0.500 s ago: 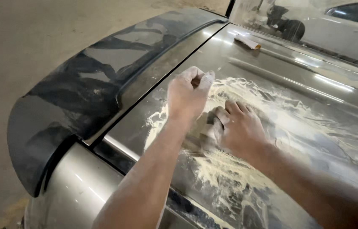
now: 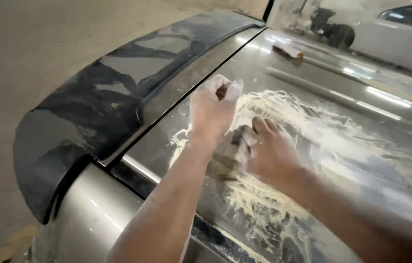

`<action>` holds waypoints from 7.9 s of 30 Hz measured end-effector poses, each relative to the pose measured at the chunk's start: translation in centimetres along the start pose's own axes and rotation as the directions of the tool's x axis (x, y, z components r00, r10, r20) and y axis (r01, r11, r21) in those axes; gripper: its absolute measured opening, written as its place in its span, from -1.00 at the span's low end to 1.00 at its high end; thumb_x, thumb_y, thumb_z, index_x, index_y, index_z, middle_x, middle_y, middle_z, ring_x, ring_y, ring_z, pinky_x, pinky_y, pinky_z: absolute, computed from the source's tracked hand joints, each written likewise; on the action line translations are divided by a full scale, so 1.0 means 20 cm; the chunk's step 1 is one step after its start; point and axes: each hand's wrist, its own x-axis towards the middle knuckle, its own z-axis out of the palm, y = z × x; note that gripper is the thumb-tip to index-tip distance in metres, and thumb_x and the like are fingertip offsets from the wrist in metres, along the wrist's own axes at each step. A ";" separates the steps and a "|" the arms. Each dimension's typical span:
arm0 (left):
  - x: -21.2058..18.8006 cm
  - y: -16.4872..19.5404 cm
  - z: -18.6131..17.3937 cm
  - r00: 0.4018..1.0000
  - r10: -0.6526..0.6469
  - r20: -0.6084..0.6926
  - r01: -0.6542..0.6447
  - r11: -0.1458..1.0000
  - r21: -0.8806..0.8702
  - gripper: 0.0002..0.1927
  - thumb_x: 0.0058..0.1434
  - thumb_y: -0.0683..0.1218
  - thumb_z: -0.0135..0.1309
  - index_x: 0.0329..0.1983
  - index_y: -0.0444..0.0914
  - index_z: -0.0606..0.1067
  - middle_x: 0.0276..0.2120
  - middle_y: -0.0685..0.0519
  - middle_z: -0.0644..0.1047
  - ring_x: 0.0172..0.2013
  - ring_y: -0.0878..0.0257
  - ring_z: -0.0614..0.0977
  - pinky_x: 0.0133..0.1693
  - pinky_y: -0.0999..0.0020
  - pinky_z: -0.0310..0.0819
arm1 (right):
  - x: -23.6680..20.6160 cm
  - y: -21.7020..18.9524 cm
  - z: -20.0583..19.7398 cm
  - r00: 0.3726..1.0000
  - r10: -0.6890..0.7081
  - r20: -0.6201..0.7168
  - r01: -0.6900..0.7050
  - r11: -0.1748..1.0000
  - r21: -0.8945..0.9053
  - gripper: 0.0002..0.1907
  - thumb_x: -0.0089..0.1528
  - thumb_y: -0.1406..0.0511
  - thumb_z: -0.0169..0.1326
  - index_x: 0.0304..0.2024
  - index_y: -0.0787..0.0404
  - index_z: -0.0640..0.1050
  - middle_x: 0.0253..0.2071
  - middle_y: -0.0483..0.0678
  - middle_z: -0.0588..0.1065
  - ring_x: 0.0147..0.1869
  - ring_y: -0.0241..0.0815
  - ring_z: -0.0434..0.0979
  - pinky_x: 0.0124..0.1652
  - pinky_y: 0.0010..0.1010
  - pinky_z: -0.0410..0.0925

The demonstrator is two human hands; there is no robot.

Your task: The person sands a beige car hood with a sanding block, moving in circular and back-and-forth motions to smooth the surface. A second person briefly appears in the background while the sander continues working.

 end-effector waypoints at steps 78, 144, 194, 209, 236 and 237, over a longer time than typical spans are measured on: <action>-0.02 0.06 -0.01 1.000 -0.012 0.026 0.013 1.000 -0.026 -0.74 0.29 -0.05 0.16 -0.48 -0.27 0.53 -0.61 0.15 0.52 -0.56 0.43 0.44 -0.43 0.43 0.35 | 0.02 0.28 0.26 0.855 0.498 -0.147 -0.368 0.781 0.505 -0.65 0.38 0.16 -0.17 0.03 0.21 0.52 -0.04 0.09 0.44 0.12 0.00 0.45 0.12 -0.05 0.36; 0.00 0.05 0.03 0.998 -0.050 0.028 0.052 0.997 -0.054 -0.72 0.29 -0.04 0.16 -0.50 -0.27 0.51 -0.63 0.13 0.49 -0.58 0.39 0.41 -0.48 0.37 0.32 | 0.01 0.18 0.03 0.893 0.449 0.041 -0.416 0.787 0.455 -0.46 0.35 0.02 -0.18 0.23 0.21 0.37 0.22 0.20 0.32 0.30 0.11 0.33 0.21 -0.08 0.28; -0.01 0.04 0.00 0.999 0.034 -0.040 -0.040 0.984 -0.174 -0.69 0.31 -0.06 0.18 -0.51 -0.29 0.47 -0.63 0.16 0.44 -0.55 0.45 0.35 -0.47 0.42 0.27 | -0.03 0.01 -0.10 0.972 0.235 0.011 -0.218 0.883 0.415 -0.53 0.39 0.11 -0.19 0.13 0.32 0.44 0.05 0.16 0.41 0.11 0.01 0.43 0.14 -0.09 0.36; 0.00 0.06 0.00 0.999 0.023 -0.045 -0.024 0.999 -0.022 -0.69 0.28 -0.02 0.19 -0.51 -0.29 0.50 -0.61 0.11 0.50 -0.55 0.36 0.43 -0.44 0.36 0.33 | 0.16 0.15 0.04 0.919 0.394 -0.018 -0.341 0.816 0.467 -0.61 0.30 0.12 -0.05 -0.02 0.27 0.54 -0.11 0.16 0.50 -0.13 0.05 0.59 -0.18 -0.14 0.52; -0.39 0.19 0.25 0.716 -0.387 0.581 -0.468 0.352 0.811 0.05 0.34 0.51 -0.34 0.55 -0.37 -0.15 0.55 -0.19 -0.18 0.53 -0.02 -0.22 0.47 0.12 -0.43 | -0.97 0.09 0.12 0.765 0.617 0.183 -0.406 0.243 0.881 -0.28 0.12 -0.02 0.39 0.29 -0.06 0.51 0.29 0.13 0.32 0.28 0.11 0.29 0.17 0.06 0.23; -0.43 0.22 0.30 0.677 -0.438 0.592 -0.458 0.380 0.804 0.07 0.31 0.51 -0.36 0.55 -0.35 -0.18 0.54 -0.18 -0.24 0.51 -0.01 -0.28 0.44 0.12 -0.47 | -0.97 0.11 0.15 0.709 0.682 0.180 -0.359 0.130 0.924 -0.30 0.11 0.01 0.37 0.27 -0.02 0.51 0.19 0.08 0.37 0.17 0.04 0.37 0.07 -0.04 0.34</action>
